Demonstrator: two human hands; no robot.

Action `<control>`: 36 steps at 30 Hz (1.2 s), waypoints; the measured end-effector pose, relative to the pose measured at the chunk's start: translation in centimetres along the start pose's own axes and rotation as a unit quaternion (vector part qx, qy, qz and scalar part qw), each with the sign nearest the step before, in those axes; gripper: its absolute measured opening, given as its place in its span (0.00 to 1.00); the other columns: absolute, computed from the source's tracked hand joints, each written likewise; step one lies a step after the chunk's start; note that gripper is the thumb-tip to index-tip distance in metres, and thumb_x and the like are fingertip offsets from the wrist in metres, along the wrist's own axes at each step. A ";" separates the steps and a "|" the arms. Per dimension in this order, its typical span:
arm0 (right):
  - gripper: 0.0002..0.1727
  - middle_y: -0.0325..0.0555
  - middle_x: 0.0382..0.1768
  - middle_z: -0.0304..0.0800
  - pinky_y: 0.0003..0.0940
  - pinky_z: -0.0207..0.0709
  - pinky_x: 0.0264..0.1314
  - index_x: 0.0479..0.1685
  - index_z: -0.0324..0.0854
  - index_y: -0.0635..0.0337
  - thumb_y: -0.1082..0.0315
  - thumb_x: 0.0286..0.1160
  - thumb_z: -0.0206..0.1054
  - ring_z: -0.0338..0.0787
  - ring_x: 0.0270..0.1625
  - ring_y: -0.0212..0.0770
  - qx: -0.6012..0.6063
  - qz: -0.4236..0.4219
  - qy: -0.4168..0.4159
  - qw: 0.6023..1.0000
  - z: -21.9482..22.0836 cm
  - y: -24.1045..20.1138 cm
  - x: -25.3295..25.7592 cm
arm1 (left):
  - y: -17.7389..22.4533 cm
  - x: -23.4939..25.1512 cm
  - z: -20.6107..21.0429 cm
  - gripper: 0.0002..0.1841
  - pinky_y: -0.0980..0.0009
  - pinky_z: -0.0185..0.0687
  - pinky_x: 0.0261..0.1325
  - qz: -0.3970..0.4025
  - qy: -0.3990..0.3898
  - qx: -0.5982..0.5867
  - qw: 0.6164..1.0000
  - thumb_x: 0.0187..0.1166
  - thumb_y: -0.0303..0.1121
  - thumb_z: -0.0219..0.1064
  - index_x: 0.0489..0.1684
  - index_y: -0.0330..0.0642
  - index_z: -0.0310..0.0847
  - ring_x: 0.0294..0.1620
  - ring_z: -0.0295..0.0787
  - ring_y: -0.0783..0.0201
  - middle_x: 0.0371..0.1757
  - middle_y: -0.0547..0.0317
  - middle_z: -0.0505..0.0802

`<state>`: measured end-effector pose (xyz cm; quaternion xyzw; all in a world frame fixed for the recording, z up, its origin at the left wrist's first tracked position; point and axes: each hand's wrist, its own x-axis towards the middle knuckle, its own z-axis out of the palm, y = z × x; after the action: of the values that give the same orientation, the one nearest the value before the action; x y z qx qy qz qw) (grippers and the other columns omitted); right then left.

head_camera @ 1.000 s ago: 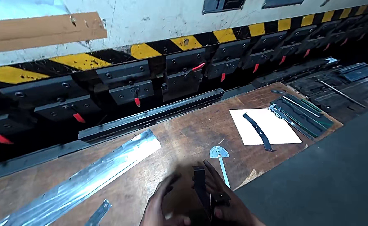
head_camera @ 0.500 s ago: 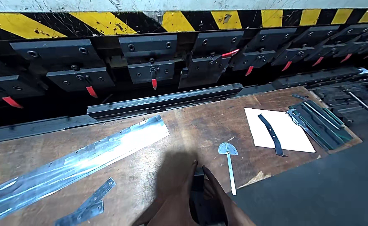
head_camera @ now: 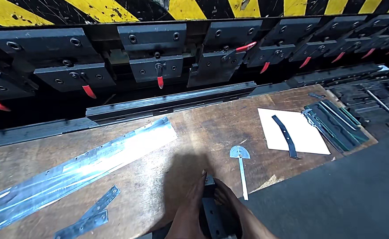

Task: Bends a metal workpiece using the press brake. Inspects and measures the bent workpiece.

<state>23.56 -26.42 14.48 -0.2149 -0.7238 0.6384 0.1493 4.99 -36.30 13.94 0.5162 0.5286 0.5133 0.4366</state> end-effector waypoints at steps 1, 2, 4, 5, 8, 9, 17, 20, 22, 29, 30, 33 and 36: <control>0.69 0.63 0.86 0.65 0.36 0.66 0.90 0.89 0.43 0.80 0.54 0.51 0.89 0.72 0.86 0.41 0.003 -0.007 0.000 1.000 0.0 0.0 0.0 | 0.0 0.0 0.1 0.71 0.57 0.71 0.84 0.002 0.004 -0.005 1.000 0.47 0.47 0.90 0.91 0.21 0.41 0.83 0.74 0.52 0.84 0.29 0.71; 0.69 0.63 0.86 0.65 0.36 0.66 0.90 0.89 0.43 0.80 0.54 0.52 0.89 0.72 0.86 0.41 0.009 -0.012 -0.001 1.000 0.1 0.0 0.0 | 0.0 -0.1 0.1 0.70 0.57 0.73 0.83 0.005 0.009 -0.007 1.000 0.47 0.47 0.90 0.91 0.20 0.42 0.82 0.76 0.52 0.83 0.28 0.72; 0.69 0.64 0.87 0.63 0.36 0.65 0.91 0.89 0.42 0.80 0.56 0.52 0.89 0.71 0.87 0.42 0.018 -0.018 -0.004 1.000 0.1 0.1 0.0 | 0.1 -0.1 0.1 0.69 0.56 0.74 0.82 0.015 0.013 -0.003 1.000 0.48 0.48 0.89 0.90 0.20 0.45 0.80 0.77 0.51 0.81 0.27 0.74; 0.69 0.64 0.87 0.62 0.36 0.64 0.91 0.89 0.41 0.80 0.57 0.52 0.89 0.70 0.87 0.42 0.021 -0.019 -0.006 1.000 0.1 0.1 0.0 | 0.1 -0.1 0.1 0.68 0.56 0.75 0.81 0.019 0.014 0.002 1.000 0.49 0.49 0.89 0.89 0.20 0.46 0.79 0.77 0.51 0.80 0.27 0.75; 0.69 0.66 0.88 0.60 0.37 0.62 0.92 0.89 0.40 0.81 0.57 0.53 0.88 0.68 0.88 0.43 0.021 -0.030 -0.005 0.999 0.2 0.3 -0.1 | 0.2 -0.1 0.1 0.66 0.55 0.76 0.80 0.025 0.015 0.022 0.999 0.50 0.48 0.89 0.90 0.21 0.48 0.78 0.79 0.50 0.78 0.27 0.77; 0.69 0.66 0.88 0.60 0.37 0.61 0.93 0.89 0.40 0.81 0.57 0.53 0.88 0.68 0.88 0.43 0.020 -0.030 -0.003 0.999 0.2 0.3 -0.2 | 0.1 -0.1 0.1 0.66 0.55 0.76 0.79 0.030 0.015 0.025 0.999 0.50 0.48 0.89 0.90 0.22 0.49 0.77 0.79 0.51 0.77 0.28 0.78; 0.71 0.65 0.86 0.63 0.37 0.64 0.91 0.89 0.40 0.81 0.56 0.49 0.90 0.70 0.87 0.43 0.020 -0.017 0.008 1.000 0.2 0.5 0.1 | 0.0 0.3 -0.2 0.65 0.54 0.77 0.79 0.015 -0.010 0.024 1.000 0.53 0.46 0.89 0.92 0.25 0.46 0.78 0.78 0.49 0.79 0.29 0.76; 0.74 0.62 0.85 0.65 0.34 0.69 0.87 0.90 0.38 0.78 0.53 0.45 0.91 0.74 0.84 0.40 0.028 0.045 -0.008 0.999 -0.1 0.6 0.3 | -0.1 1.2 -1.1 0.69 0.54 0.74 0.82 -0.054 -0.078 -0.006 0.995 0.53 0.44 0.89 0.96 0.35 0.37 0.84 0.73 0.52 0.88 0.36 0.68; 0.71 0.58 0.81 0.73 0.39 0.77 0.81 0.92 0.37 0.74 0.47 0.55 0.85 0.81 0.78 0.41 0.078 0.073 -0.019 0.994 -0.5 0.7 0.8 | -0.3 1.8 -2.1 0.68 0.55 0.68 0.86 -0.090 -0.128 -0.046 0.987 0.61 0.50 0.84 0.97 0.36 0.30 0.87 0.68 0.53 0.91 0.38 0.62; 0.59 0.61 0.69 0.85 0.58 0.82 0.69 0.90 0.61 0.49 0.18 0.60 0.64 0.88 0.68 0.59 0.452 0.185 -0.003 0.873 -2.3 1.6 1.9 | -1.5 1.9 -4.5 0.56 0.46 0.62 0.88 -0.111 -0.060 0.113 0.986 0.73 0.69 0.66 0.93 0.35 0.53 0.89 0.65 0.49 0.90 0.41 0.68; 0.59 0.62 0.68 0.85 0.58 0.83 0.68 0.87 0.65 0.49 0.15 0.59 0.59 0.88 0.66 0.60 0.469 0.192 -0.009 0.862 -2.5 1.6 2.2 | -1.2 2.0 -4.8 0.51 0.46 0.62 0.88 -0.090 -0.030 0.148 0.984 0.74 0.67 0.67 0.89 0.35 0.62 0.89 0.65 0.47 0.89 0.41 0.69; 0.57 0.59 0.64 0.88 0.55 0.84 0.65 0.75 0.78 0.53 0.13 0.63 0.46 0.89 0.64 0.56 0.485 0.212 -0.014 0.848 -2.8 1.5 2.8 | 0.0 3.2 -4.9 0.29 0.43 0.59 0.89 0.042 -0.015 0.236 0.971 0.76 0.59 0.71 0.64 0.44 0.89 0.88 0.66 0.45 0.80 0.46 0.81; 0.52 0.46 0.59 0.91 0.48 0.84 0.66 0.65 0.81 0.52 0.15 0.69 0.38 0.90 0.62 0.45 0.459 0.229 -0.006 0.859 -2.5 0.7 3.3 | 1.4 5.0 -3.2 0.23 0.31 0.50 0.88 0.113 -0.110 0.308 0.938 0.77 0.57 0.70 0.58 0.52 0.93 0.86 0.69 0.43 0.75 0.54 0.88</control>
<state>22.04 -22.60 13.94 -0.2776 -0.2804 0.9157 0.0764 1.50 -31.67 15.95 0.7351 0.5477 0.3109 0.2512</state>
